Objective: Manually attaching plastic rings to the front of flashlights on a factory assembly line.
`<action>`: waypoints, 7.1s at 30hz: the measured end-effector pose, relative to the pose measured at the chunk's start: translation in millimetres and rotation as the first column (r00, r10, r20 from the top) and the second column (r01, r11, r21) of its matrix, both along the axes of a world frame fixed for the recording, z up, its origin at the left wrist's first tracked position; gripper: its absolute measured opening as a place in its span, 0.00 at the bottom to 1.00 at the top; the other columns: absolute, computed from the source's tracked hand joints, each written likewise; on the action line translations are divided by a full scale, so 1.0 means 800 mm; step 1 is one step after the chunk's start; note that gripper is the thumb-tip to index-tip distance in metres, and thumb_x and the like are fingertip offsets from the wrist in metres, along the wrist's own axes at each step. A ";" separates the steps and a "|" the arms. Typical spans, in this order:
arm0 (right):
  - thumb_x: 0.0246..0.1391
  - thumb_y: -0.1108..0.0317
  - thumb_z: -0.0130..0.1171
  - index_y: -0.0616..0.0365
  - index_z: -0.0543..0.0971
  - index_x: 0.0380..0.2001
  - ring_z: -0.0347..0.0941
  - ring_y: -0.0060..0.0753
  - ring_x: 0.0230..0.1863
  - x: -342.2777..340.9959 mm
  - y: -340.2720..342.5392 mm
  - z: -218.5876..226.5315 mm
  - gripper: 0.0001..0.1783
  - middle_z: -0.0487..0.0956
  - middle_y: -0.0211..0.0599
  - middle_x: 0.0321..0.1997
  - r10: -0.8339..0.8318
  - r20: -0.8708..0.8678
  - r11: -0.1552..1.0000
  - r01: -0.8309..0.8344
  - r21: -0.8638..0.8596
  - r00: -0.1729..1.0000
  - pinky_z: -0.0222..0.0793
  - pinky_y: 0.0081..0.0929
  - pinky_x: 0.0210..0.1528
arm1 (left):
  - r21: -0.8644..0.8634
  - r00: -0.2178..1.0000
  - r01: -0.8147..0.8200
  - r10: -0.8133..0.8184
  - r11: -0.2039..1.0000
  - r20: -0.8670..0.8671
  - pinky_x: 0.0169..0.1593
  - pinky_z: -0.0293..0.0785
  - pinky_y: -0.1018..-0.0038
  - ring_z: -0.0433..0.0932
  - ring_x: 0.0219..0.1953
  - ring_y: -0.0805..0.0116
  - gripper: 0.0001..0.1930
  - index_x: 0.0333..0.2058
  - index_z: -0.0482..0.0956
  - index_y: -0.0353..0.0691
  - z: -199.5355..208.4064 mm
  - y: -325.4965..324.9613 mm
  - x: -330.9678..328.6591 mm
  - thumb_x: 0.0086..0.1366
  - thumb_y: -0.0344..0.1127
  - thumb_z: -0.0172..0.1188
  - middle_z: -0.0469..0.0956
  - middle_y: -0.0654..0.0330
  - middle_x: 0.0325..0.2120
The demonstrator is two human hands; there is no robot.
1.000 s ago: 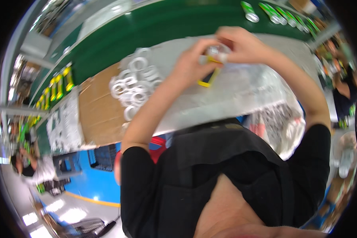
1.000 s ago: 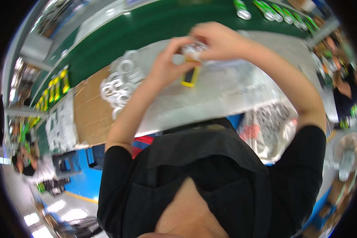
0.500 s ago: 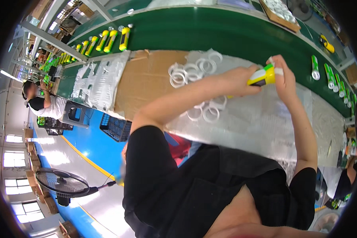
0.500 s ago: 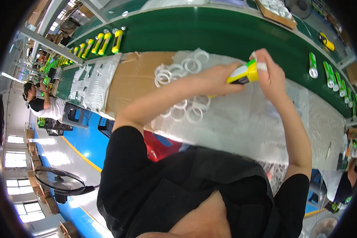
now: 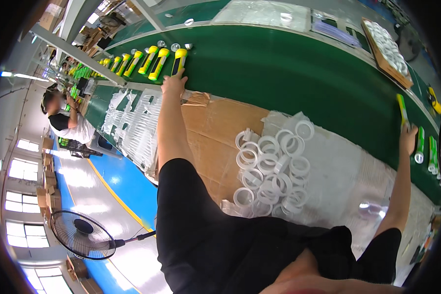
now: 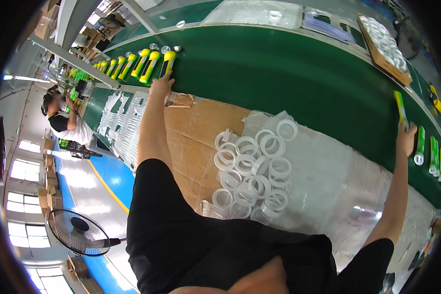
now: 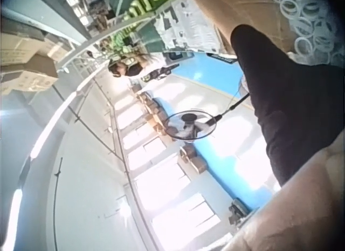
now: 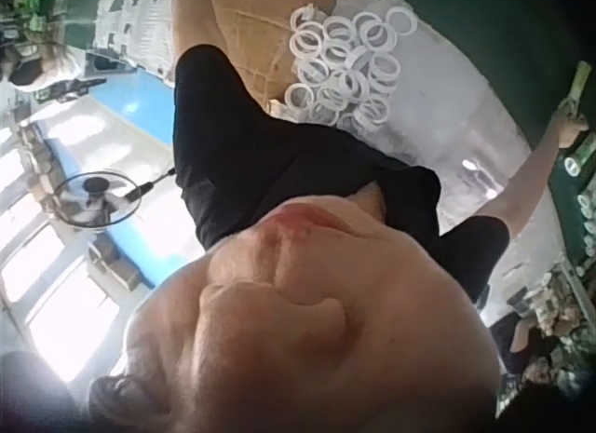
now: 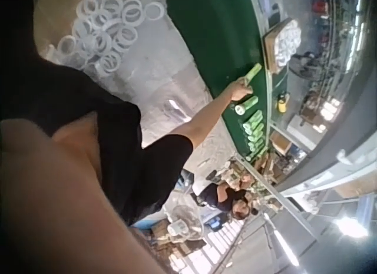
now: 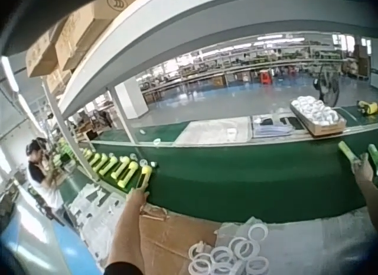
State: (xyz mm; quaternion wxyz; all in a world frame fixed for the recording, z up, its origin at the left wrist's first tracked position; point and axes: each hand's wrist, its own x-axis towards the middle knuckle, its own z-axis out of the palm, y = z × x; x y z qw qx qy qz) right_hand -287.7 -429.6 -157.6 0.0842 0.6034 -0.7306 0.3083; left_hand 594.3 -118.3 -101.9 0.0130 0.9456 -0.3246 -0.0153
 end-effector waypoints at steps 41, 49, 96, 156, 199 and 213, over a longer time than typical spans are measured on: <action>0.63 0.52 0.54 0.59 0.67 0.52 0.76 0.28 0.33 0.200 0.594 0.144 0.24 0.75 0.36 0.37 0.162 0.950 0.492 -0.813 -0.312 -0.266 0.74 0.27 0.37 | -0.833 -0.330 0.455 -0.928 -0.315 0.170 0.55 0.64 0.62 0.74 0.48 0.51 0.16 0.43 0.78 0.38 0.110 0.161 -0.703 0.71 0.42 0.44 0.78 0.55 0.44; 0.64 0.57 0.51 0.56 0.68 0.54 0.75 0.30 0.30 0.151 0.584 0.147 0.20 0.78 0.41 0.34 0.204 0.922 0.795 -0.495 -0.352 -0.329 0.71 0.27 0.34 | -0.765 0.079 0.643 -0.993 -0.020 0.093 0.57 0.65 0.58 0.70 0.55 0.48 0.26 0.53 0.73 0.35 0.039 0.092 -0.749 0.59 0.43 0.64 0.73 0.48 0.52; 0.62 0.65 0.54 0.55 0.69 0.50 0.71 0.22 0.27 0.267 0.477 0.145 0.15 0.75 0.33 0.31 0.494 0.835 0.422 -0.774 -0.473 -0.241 0.69 0.23 0.32 | -0.895 -0.012 0.223 -0.917 0.386 -0.398 0.45 0.70 0.77 0.74 0.42 0.71 0.06 0.39 0.80 0.42 0.132 0.116 -0.558 0.66 0.36 0.61 0.75 0.60 0.49; 0.42 0.41 0.63 0.64 0.78 0.29 0.75 0.43 0.29 0.158 0.439 0.281 0.31 0.78 0.45 0.27 0.981 -0.006 0.190 -0.945 0.265 0.196 0.70 0.35 0.31 | -0.818 0.017 0.552 -0.978 -0.164 0.207 0.34 0.72 0.75 0.76 0.30 0.67 0.21 0.37 0.74 0.42 0.131 0.119 -0.708 0.47 0.38 0.76 0.79 0.63 0.31; 0.58 0.41 0.53 0.61 0.67 0.53 0.77 0.58 0.47 0.143 0.017 0.045 0.34 0.79 0.56 0.46 0.115 0.216 0.993 -0.106 -0.050 0.970 0.71 0.45 0.48 | -0.169 0.976 -0.024 0.059 0.985 0.208 0.60 0.64 0.52 0.58 0.65 0.47 0.46 0.70 0.44 0.56 -0.008 -0.003 0.028 0.60 0.58 0.60 0.57 0.43 0.64; 0.64 0.55 0.52 0.65 0.69 0.58 0.75 0.37 0.53 0.327 0.301 0.142 0.27 0.77 0.48 0.53 0.331 0.941 0.477 -0.872 -0.107 0.065 0.72 0.32 0.55 | -0.881 0.378 0.175 -0.856 0.439 -0.351 0.39 0.71 0.78 0.74 0.35 0.75 0.31 0.63 0.63 0.39 0.066 0.008 -0.378 0.62 0.30 0.64 0.77 0.58 0.38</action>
